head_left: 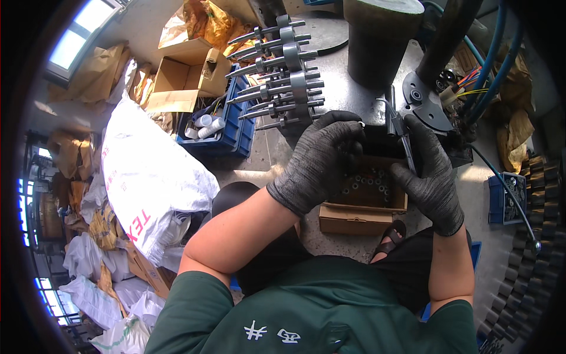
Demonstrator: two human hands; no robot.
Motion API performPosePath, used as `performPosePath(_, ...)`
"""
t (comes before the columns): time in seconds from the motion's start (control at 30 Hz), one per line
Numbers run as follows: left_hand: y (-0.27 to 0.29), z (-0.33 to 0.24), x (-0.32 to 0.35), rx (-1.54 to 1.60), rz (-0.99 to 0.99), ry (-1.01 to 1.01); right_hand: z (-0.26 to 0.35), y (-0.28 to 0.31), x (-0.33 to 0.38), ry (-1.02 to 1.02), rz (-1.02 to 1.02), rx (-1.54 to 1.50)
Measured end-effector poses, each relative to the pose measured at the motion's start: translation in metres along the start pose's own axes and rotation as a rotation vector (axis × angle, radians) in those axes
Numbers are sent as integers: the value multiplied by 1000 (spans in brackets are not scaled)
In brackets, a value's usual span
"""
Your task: Manually operate a small hydraulic or manual press and use various hand tools to assemble or shape small metal industrial components.
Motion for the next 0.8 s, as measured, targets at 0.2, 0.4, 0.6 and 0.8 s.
performPosePath(0.2,-3,-3,-1,-98,72,64,29,8,5,185,-47,517)
performPosePath(0.4,-6,10,-8,-424,114,-118,41,3,6,281,-55,678)
performPosePath(0.6,-6,5,-6,-330,96,-57,44,-4,6,359,-28,689)
performPosePath(0.8,-10,-10,0,-500,109,-81,40,-6,6,328,-6,750)
Point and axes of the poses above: each hand's wrist, its own x-axis away from the middle knuckle, its own y-axis out of the back of the hand, z = x × y, the point moved 9 cm from there along -x, towards the middle knuckle, and after that the axes turned 9 degrees about -x, right-handed, at the moved point
